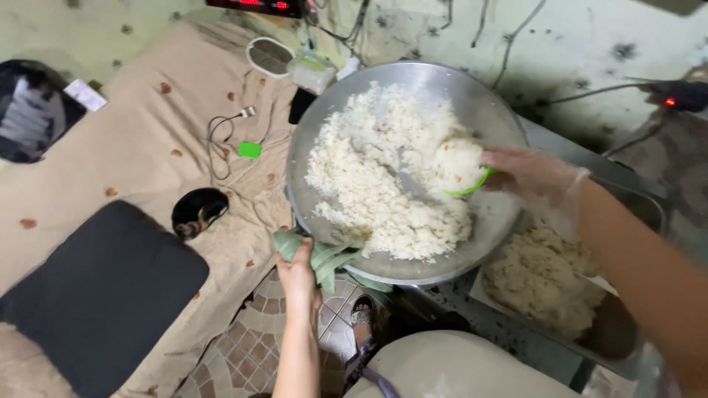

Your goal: Transferring cooked rice from a large pan into a metal container using a scoop and a paddle.

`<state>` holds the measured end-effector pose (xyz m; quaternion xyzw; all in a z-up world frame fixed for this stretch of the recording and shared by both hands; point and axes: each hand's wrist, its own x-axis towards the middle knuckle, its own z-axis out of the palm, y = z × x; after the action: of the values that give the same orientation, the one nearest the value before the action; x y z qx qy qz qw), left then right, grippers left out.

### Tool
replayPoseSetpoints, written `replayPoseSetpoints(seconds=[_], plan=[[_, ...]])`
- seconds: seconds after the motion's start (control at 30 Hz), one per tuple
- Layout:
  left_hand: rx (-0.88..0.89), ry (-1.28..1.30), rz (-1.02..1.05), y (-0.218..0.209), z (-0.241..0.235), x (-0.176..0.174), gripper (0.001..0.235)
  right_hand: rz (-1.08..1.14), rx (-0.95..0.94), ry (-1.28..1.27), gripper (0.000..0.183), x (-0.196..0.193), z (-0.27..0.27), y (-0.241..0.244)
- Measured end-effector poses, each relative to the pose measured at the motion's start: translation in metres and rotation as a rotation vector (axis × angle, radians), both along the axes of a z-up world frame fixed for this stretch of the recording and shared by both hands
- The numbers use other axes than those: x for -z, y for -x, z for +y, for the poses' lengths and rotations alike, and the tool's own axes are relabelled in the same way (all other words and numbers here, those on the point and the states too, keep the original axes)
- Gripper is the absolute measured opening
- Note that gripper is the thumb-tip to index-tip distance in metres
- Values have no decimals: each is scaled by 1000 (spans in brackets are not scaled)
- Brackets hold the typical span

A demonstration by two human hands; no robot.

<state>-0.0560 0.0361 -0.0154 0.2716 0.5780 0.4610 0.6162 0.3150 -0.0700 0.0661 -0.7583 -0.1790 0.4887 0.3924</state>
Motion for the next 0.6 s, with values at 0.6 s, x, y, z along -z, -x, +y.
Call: replayPoseSetpoints(seconds=[0.6], plan=[[-5, 105, 5, -14, -11, -47, 58, -1033, -115, 499, 51, 24, -172, -20]])
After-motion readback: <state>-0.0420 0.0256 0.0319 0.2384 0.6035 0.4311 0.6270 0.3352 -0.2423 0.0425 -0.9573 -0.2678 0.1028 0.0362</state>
